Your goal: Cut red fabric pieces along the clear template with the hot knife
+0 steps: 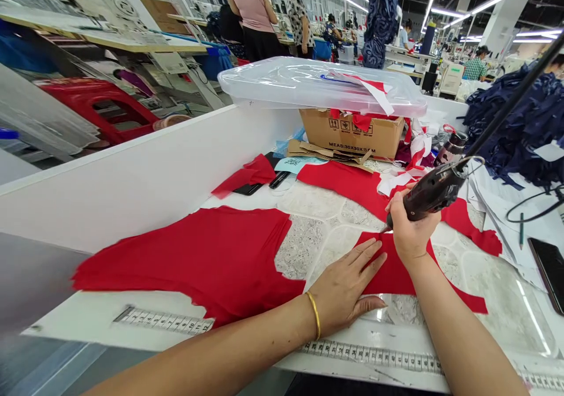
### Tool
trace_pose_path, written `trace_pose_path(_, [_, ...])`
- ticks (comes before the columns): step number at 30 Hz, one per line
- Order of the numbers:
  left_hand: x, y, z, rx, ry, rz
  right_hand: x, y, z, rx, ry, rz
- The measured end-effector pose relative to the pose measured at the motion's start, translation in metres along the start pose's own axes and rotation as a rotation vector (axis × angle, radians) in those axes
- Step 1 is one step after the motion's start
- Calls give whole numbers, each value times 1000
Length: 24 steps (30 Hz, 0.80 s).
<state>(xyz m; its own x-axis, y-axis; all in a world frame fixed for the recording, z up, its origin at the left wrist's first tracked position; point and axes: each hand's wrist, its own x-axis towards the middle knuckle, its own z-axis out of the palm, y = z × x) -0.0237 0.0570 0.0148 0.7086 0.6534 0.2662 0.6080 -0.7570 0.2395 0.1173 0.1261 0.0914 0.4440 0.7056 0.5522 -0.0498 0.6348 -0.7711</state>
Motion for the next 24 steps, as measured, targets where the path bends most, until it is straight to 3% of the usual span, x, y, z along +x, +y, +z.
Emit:
trace_pose_path(8, [-2,3,1,-12,-16,80,15,-3,-22,-61,24,-6])
trace_pose_path(16, [-1,3,0,-10,9,93,12,1,-24,-57,43,-29])
trace_pose_path(24, [-1,5,-4,-4,12,101,26,-3,-43,-91,84,-78])
